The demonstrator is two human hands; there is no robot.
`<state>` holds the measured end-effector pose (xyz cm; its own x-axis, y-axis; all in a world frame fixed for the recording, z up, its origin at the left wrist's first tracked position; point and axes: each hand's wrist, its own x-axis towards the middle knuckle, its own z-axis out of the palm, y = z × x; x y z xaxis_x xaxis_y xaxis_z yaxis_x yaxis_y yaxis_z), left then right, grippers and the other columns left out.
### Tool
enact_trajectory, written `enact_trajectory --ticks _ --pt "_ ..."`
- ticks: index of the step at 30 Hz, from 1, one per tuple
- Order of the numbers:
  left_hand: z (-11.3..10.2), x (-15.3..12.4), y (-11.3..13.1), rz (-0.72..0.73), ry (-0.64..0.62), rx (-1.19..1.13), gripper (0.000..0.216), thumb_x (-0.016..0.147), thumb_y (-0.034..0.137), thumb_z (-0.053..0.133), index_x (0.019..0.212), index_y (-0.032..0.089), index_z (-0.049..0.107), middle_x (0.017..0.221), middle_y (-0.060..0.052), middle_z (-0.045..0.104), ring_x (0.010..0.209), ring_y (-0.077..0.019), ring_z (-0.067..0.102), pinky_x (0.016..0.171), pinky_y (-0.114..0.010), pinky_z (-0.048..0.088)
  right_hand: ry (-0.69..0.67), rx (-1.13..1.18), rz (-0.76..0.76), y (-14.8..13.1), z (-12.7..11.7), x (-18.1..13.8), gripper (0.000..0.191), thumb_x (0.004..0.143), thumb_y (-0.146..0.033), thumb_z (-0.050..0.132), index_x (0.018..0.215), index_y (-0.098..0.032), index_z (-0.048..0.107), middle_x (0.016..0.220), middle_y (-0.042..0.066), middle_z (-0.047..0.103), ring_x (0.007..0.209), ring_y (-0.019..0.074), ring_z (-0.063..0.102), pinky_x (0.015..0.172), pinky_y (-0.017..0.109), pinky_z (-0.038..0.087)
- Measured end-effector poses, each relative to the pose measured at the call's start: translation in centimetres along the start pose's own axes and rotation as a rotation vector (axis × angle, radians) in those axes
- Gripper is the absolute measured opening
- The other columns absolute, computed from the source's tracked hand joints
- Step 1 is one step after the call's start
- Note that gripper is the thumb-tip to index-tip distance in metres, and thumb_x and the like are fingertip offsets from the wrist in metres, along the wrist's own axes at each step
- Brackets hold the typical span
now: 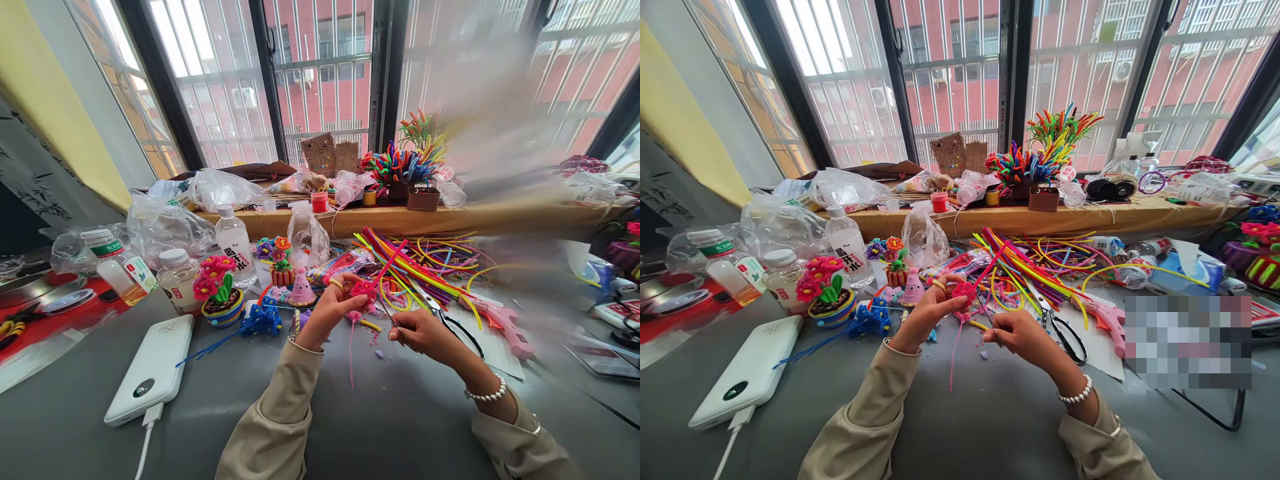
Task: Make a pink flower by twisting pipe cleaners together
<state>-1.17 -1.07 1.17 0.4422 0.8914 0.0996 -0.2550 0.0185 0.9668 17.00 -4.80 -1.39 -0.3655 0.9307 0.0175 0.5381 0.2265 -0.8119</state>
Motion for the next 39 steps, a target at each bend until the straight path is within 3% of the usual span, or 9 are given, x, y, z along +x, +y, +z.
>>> enact_trajectory --ticks 7,12,18,30,39 --pt "-0.04 0.10 -0.20 0.008 0.057 -0.009 0.032 0.061 0.026 0.067 0.085 0.015 0.049 0.070 0.000 0.059 0.061 -0.0098 0.057 0.062 -0.024 0.045 0.002 0.033 0.026 0.36 0.11 0.12 0.036 0.071 -0.043 0.050 0.049 -0.017 0.038 0.042 -0.006 0.034 0.040 0.0053 0.029 0.039 0.019 0.024" --pt "-0.17 0.17 -0.18 0.019 0.113 0.034 0.030 0.060 0.029 0.066 0.083 0.014 0.054 0.067 0.000 0.058 0.064 -0.0106 0.056 0.059 -0.022 0.043 -0.088 0.014 -0.054 0.42 -0.10 -0.05 0.043 0.074 -0.058 0.038 0.059 -0.017 0.040 0.049 -0.005 0.037 0.047 0.0076 0.033 0.044 0.020 0.027" --pt "-0.29 0.31 -0.23 0.005 0.136 0.058 0.036 0.057 0.027 0.069 0.086 0.014 0.052 0.070 -0.002 0.062 0.062 -0.0107 0.056 0.054 -0.020 0.038 -0.116 -0.094 -0.133 0.01 -0.33 -0.23 0.057 0.066 -0.072 0.030 0.058 -0.017 0.040 0.054 -0.004 0.036 0.051 0.0084 0.030 0.047 0.022 0.024" --pt "-0.26 0.24 -0.18 -0.037 0.073 0.070 0.034 0.057 0.029 0.069 0.082 0.014 0.050 0.065 0.001 0.060 0.053 -0.0079 0.053 0.051 -0.020 0.036 -0.083 -0.093 -0.055 -0.17 0.05 -0.10 0.051 0.066 -0.065 0.043 0.050 -0.017 0.034 0.046 -0.006 0.029 0.046 0.0069 0.027 0.042 0.020 0.022" --pt "-0.28 0.24 -0.29 -0.011 0.084 0.053 0.034 0.058 0.029 0.068 0.082 0.014 0.049 0.064 0.001 0.059 0.052 -0.0073 0.053 0.051 -0.019 0.038 -0.074 -0.036 -0.024 -0.18 0.07 -0.08 0.041 0.072 -0.052 0.045 0.051 -0.018 0.036 0.043 -0.006 0.033 0.042 0.0065 0.032 0.040 0.020 0.025"
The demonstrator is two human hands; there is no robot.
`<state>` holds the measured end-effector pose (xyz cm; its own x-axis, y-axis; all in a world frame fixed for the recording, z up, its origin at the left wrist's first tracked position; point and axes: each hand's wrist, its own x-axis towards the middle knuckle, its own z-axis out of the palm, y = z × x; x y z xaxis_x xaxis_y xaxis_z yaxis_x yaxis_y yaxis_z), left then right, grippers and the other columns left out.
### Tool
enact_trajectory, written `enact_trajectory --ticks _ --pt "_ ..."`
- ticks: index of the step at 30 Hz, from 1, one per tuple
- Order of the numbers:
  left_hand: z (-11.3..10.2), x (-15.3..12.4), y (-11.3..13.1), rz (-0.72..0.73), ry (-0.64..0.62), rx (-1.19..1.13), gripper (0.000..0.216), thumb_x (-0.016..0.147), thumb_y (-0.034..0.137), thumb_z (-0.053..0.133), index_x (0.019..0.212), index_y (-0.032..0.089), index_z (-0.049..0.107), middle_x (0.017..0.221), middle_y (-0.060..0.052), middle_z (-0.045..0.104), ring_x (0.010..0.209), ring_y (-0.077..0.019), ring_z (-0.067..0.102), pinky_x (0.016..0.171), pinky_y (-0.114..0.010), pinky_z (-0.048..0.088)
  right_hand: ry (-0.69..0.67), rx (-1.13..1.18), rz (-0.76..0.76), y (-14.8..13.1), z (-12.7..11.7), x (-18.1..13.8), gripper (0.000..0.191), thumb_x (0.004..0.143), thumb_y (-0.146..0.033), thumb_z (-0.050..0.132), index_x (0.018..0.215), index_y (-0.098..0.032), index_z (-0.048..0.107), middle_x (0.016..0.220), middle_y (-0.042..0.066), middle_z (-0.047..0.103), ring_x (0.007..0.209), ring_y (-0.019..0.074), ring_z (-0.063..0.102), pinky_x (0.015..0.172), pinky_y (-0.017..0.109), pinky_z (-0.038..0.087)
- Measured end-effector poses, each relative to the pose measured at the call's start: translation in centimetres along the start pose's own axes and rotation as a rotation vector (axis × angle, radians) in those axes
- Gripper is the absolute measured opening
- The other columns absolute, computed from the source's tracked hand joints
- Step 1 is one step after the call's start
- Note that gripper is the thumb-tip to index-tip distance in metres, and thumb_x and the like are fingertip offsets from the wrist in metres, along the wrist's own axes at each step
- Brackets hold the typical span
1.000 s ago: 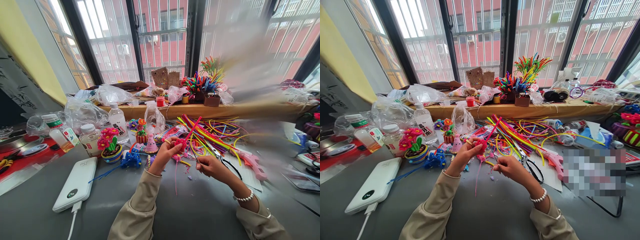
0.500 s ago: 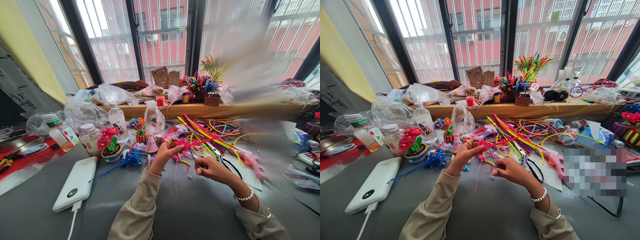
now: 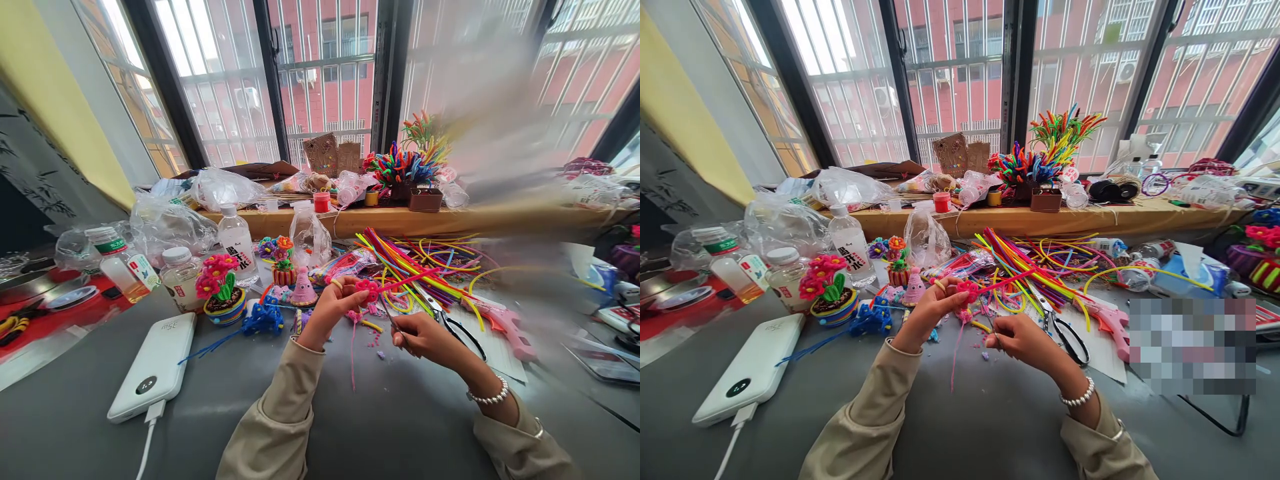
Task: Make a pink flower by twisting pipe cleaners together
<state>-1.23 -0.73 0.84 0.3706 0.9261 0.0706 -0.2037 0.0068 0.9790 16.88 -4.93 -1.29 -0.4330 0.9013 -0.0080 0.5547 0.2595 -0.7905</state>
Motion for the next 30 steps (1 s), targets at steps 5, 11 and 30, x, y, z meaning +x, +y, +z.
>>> enact_trajectory --ticks 5,11,30 --pt "0.0 0.0 0.0 -0.016 0.006 -0.022 0.034 0.058 0.027 0.069 0.083 0.014 0.050 0.067 0.000 0.061 0.057 -0.0089 0.055 0.056 -0.021 0.041 0.001 0.006 0.010 0.1 0.0 -0.1 0.039 0.072 -0.049 0.047 0.051 -0.018 0.036 0.042 -0.006 0.033 0.041 0.0063 0.032 0.040 0.019 0.026" --pt "0.1 0.0 0.1 -0.009 0.033 -0.077 0.034 0.056 0.026 0.070 0.080 0.015 0.049 0.068 -0.001 0.062 0.060 -0.0110 0.058 0.058 -0.022 0.043 0.010 0.031 0.028 0.2 0.1 -0.1 0.038 0.072 -0.045 0.048 0.050 -0.018 0.037 0.041 -0.006 0.036 0.038 0.0059 0.033 0.039 0.019 0.026" --pt "0.4 -0.8 0.6 -0.031 -0.175 -0.061 0.025 0.058 0.026 0.069 0.069 0.012 0.052 0.063 -0.002 0.060 0.059 -0.0118 0.057 0.060 -0.024 0.044 -0.023 -0.027 -0.235 -0.5 0.0 -0.5 0.064 0.063 -0.076 0.021 0.068 -0.016 0.044 0.061 0.000 0.046 0.055 0.0106 0.037 0.051 0.023 0.032"
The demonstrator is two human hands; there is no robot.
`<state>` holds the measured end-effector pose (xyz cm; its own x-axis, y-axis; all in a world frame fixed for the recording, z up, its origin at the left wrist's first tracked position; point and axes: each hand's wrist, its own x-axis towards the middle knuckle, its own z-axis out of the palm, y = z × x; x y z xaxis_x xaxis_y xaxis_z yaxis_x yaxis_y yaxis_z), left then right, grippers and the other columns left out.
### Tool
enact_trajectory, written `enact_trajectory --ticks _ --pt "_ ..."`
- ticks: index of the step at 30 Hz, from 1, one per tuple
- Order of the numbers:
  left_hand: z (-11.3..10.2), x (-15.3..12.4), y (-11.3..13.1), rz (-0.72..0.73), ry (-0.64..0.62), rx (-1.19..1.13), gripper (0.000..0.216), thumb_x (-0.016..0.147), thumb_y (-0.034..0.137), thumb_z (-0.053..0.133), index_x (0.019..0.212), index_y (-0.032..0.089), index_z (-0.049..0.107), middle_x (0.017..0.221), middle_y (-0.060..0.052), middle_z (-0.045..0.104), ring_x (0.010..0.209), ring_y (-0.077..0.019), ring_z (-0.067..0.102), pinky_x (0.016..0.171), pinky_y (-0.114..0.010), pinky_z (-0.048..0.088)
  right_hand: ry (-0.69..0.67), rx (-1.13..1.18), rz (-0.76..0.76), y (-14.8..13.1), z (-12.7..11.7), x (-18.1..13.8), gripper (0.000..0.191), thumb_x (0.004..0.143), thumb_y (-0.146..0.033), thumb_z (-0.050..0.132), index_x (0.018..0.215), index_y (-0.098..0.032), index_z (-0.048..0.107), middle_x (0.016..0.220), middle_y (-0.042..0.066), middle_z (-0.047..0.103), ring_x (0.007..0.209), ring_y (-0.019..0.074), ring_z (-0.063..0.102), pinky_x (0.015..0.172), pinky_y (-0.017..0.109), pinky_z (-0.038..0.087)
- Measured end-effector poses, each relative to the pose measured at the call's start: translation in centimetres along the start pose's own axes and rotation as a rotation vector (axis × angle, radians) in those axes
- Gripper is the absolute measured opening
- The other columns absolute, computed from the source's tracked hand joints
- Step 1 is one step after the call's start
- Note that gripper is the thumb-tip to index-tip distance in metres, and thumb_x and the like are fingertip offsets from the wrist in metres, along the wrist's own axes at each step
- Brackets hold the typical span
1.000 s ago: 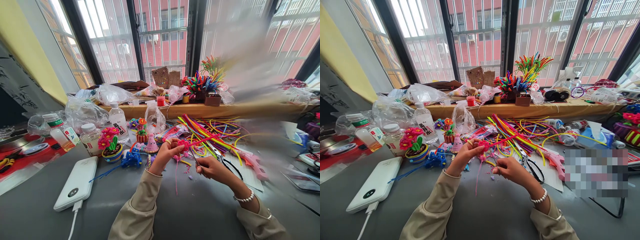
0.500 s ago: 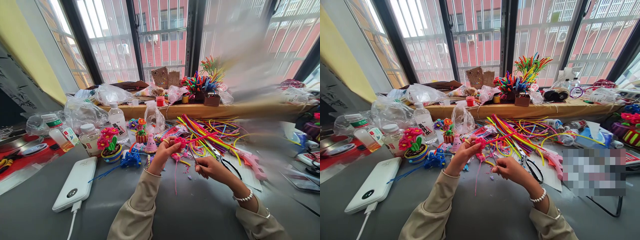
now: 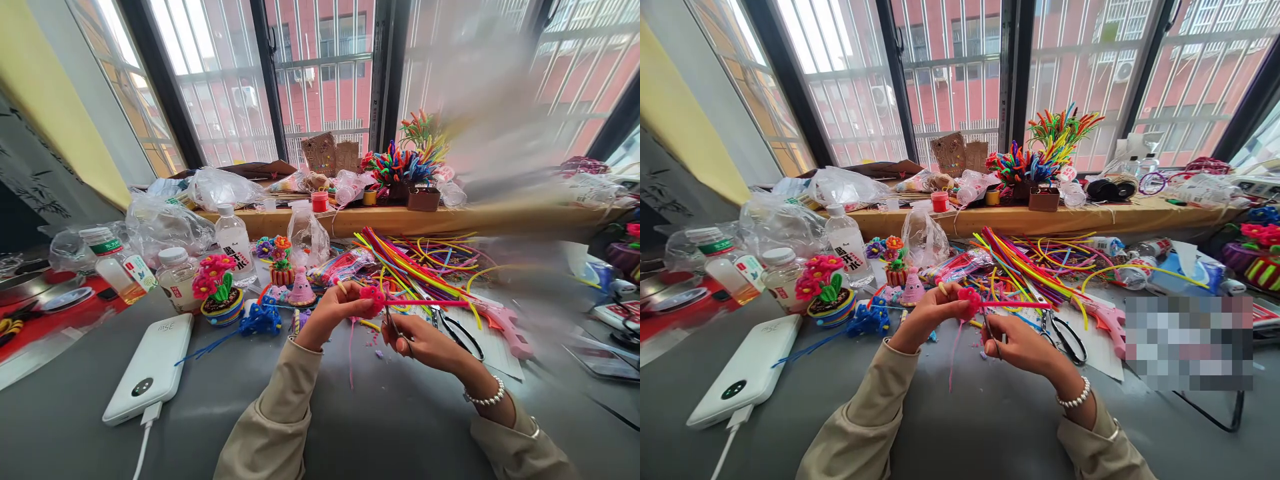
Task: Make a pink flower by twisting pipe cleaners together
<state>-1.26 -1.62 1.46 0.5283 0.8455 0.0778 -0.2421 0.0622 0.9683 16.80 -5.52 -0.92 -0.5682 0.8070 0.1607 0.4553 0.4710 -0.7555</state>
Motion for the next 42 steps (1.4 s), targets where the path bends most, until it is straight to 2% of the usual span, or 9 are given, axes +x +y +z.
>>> enact_trajectory --ticks 6,11,16,20,23,26,31,35,42 --pt "-0.1 -0.1 -0.1 0.016 -0.017 -0.016 0.025 0.060 0.027 0.068 0.066 0.014 0.047 0.061 0.000 0.058 0.057 -0.0111 0.056 0.059 -0.025 0.042 -0.005 0.027 -0.012 0.1 -0.1 0.0 0.065 0.062 -0.077 0.022 0.068 -0.016 0.045 0.062 0.000 0.047 0.055 0.0105 0.038 0.051 0.023 0.031" --pt "-0.2 -0.2 0.0 -0.048 -0.055 0.004 0.027 0.059 0.026 0.068 0.065 0.014 0.044 0.060 -0.001 0.058 0.055 -0.0103 0.054 0.057 -0.024 0.040 -0.048 0.052 -0.018 -0.2 -0.2 -0.1 0.064 0.060 -0.076 0.027 0.068 -0.016 0.046 0.063 0.000 0.049 0.055 0.0103 0.039 0.051 0.023 0.031" --pt "-0.2 -0.1 -0.1 -0.039 -0.043 -0.007 0.024 0.060 0.026 0.067 0.067 0.014 0.048 0.061 0.000 0.059 0.054 -0.0094 0.054 0.057 -0.024 0.041 -0.040 0.053 0.042 0.2 -0.2 -0.1 0.064 0.059 -0.077 0.028 0.067 -0.016 0.046 0.062 0.000 0.047 0.056 0.0106 0.039 0.050 0.023 0.031" --pt "-0.4 0.5 -0.3 0.063 0.114 -0.113 0.023 0.059 0.025 0.068 0.071 0.013 0.052 0.067 0.000 0.060 0.058 -0.0087 0.055 0.060 -0.023 0.043 0.057 -0.041 0.125 0.9 -0.3 0.2 0.062 0.064 -0.075 0.025 0.063 -0.016 0.045 0.058 -0.001 0.044 0.055 0.0109 0.038 0.051 0.023 0.031" --pt "-0.7 1.0 -0.4 0.134 0.299 -0.119 0.027 0.056 0.024 0.069 0.073 0.013 0.053 0.069 -0.001 0.062 0.063 -0.0108 0.058 0.063 -0.024 0.045 -0.030 -0.059 0.170 1.0 -0.4 0.2 0.061 0.063 -0.075 0.028 0.059 -0.016 0.043 0.055 -0.002 0.042 0.052 0.0098 0.036 0.049 0.023 0.029" --pt "-1.0 1.3 -0.6 0.225 0.438 -0.057 0.030 0.054 0.024 0.071 0.074 0.012 0.051 0.070 -0.002 0.064 0.067 -0.0121 0.060 0.067 -0.024 0.045 -0.089 -0.003 0.098 0.7 -0.2 0.1 0.063 0.059 -0.077 0.028 0.061 -0.016 0.045 0.056 -0.002 0.043 0.051 0.0093 0.036 0.047 0.022 0.027" --pt "-0.8 1.2 -1.2 0.258 0.407 0.094 0.028 0.056 0.026 0.069 0.071 0.014 0.049 0.067 -0.001 0.062 0.066 -0.0138 0.060 0.063 -0.026 0.046 0.139 -0.066 0.063 0.8 0.7 0.6 0.064 0.064 -0.076 0.020 0.066 -0.017 0.046 0.059 -0.001 0.045 0.053 0.0108 0.038 0.049 0.023 0.029" --pt "-0.3 1.0 -1.5 0.275 0.365 0.182 0.025 0.060 0.028 0.065 0.067 0.015 0.045 0.066 0.000 0.059 0.066 -0.0130 0.059 0.065 -0.027 0.046 0.182 -0.156 0.124 1.1 1.5 1.1 0.062 0.066 -0.074 0.020 0.065 -0.017 0.045 0.056 -0.001 0.047 0.052 0.0115 0.039 0.049 0.024 0.029" --pt "0.3 0.6 -0.9 0.268 0.303 0.277 0.024 0.061 0.026 0.065 0.067 0.015 0.045 0.059 0.004 0.053 0.058 -0.0085 0.054 0.056 -0.020 0.041 0.382 -0.476 0.263 0.9 2.0 1.0 0.048 0.068 -0.066 0.039 0.062 -0.019 0.044 0.051 -0.002 0.047 0.047 0.0119 0.043 0.046 0.022 0.025"
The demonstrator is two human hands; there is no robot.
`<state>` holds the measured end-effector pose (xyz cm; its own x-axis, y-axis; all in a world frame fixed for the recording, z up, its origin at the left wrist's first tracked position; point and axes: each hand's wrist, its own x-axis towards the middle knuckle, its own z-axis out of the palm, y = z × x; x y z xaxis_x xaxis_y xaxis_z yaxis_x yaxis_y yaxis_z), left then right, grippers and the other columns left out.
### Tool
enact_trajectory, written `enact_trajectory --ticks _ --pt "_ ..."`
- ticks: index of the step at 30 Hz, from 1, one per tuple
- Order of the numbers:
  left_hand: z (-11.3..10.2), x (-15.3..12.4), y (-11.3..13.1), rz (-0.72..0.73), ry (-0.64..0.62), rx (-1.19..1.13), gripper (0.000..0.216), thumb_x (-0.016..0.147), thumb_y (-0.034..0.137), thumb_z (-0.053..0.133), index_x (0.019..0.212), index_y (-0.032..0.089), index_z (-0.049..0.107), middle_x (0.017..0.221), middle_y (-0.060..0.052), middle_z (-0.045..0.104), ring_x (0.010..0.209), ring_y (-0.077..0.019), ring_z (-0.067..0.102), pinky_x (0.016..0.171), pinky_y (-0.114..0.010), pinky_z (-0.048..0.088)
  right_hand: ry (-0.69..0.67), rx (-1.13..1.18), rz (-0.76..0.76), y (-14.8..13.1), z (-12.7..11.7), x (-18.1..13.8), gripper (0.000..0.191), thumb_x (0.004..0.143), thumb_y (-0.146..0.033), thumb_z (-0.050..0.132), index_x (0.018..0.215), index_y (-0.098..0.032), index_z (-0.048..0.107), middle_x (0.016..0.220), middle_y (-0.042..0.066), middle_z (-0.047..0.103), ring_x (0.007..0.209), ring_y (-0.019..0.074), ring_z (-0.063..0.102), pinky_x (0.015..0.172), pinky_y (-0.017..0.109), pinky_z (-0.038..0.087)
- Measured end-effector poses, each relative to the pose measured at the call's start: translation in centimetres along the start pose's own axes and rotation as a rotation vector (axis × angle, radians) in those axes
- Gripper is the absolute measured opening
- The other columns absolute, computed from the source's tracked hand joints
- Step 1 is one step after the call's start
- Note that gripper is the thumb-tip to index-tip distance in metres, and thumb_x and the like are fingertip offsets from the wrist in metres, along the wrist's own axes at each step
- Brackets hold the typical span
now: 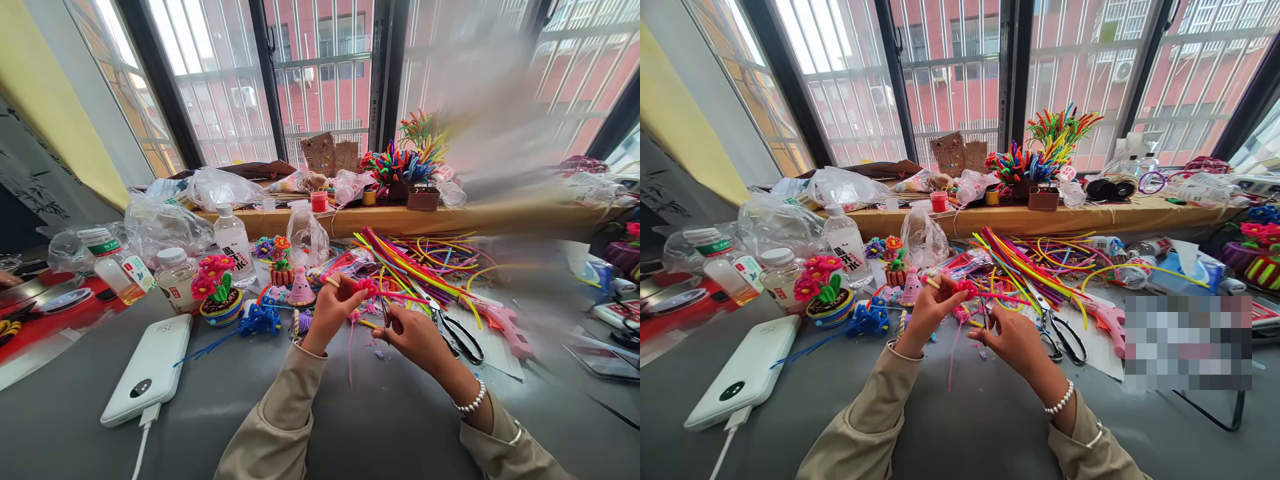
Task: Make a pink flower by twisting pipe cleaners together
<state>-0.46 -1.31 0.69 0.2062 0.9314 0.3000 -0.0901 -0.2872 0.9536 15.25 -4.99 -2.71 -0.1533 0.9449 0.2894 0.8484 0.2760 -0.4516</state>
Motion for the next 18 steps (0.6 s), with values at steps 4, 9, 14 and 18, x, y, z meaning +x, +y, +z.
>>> enact_trajectory --ticks 4,9,14,18 --pt "0.09 -0.07 0.23 0.001 -0.021 -0.005 0.023 0.061 0.026 0.065 0.069 0.015 0.045 0.060 0.003 0.054 0.061 -0.0093 0.055 0.057 -0.021 0.042 0.069 -0.101 0.000 -0.09 0.15 -0.15 0.047 0.069 -0.065 0.038 0.064 -0.019 0.046 0.049 -0.002 0.048 0.045 0.0124 0.045 0.046 0.022 0.026" --pt "0.19 -0.03 0.14 -0.018 -0.032 -0.028 0.023 0.062 0.026 0.065 0.071 0.015 0.046 0.062 0.003 0.054 0.063 -0.0097 0.057 0.061 -0.022 0.043 0.058 -0.104 -0.015 -0.17 0.38 -0.20 0.050 0.067 -0.068 0.036 0.062 -0.019 0.047 0.049 -0.001 0.050 0.045 0.0122 0.046 0.045 0.022 0.026" --pt "0.13 0.02 -0.17 -0.019 -0.037 -0.013 0.023 0.063 0.027 0.064 0.073 0.016 0.046 0.062 0.004 0.052 0.062 -0.0087 0.056 0.063 -0.022 0.044 0.059 -0.070 -0.027 -0.37 0.27 -0.22 0.048 0.068 -0.066 0.039 0.058 -0.019 0.044 0.049 -0.001 0.050 0.046 0.0119 0.045 0.045 0.021 0.026" --pt "0.11 0.05 -0.27 -0.021 -0.027 -0.034 0.024 0.062 0.028 0.065 0.071 0.016 0.046 0.061 0.004 0.053 0.060 -0.0082 0.055 0.062 -0.021 0.044 0.052 -0.034 -0.018 -0.50 0.20 -0.19 0.045 0.069 -0.062 0.042 0.058 -0.019 0.044 0.049 -0.002 0.049 0.046 0.0115 0.043 0.045 0.021 0.026"
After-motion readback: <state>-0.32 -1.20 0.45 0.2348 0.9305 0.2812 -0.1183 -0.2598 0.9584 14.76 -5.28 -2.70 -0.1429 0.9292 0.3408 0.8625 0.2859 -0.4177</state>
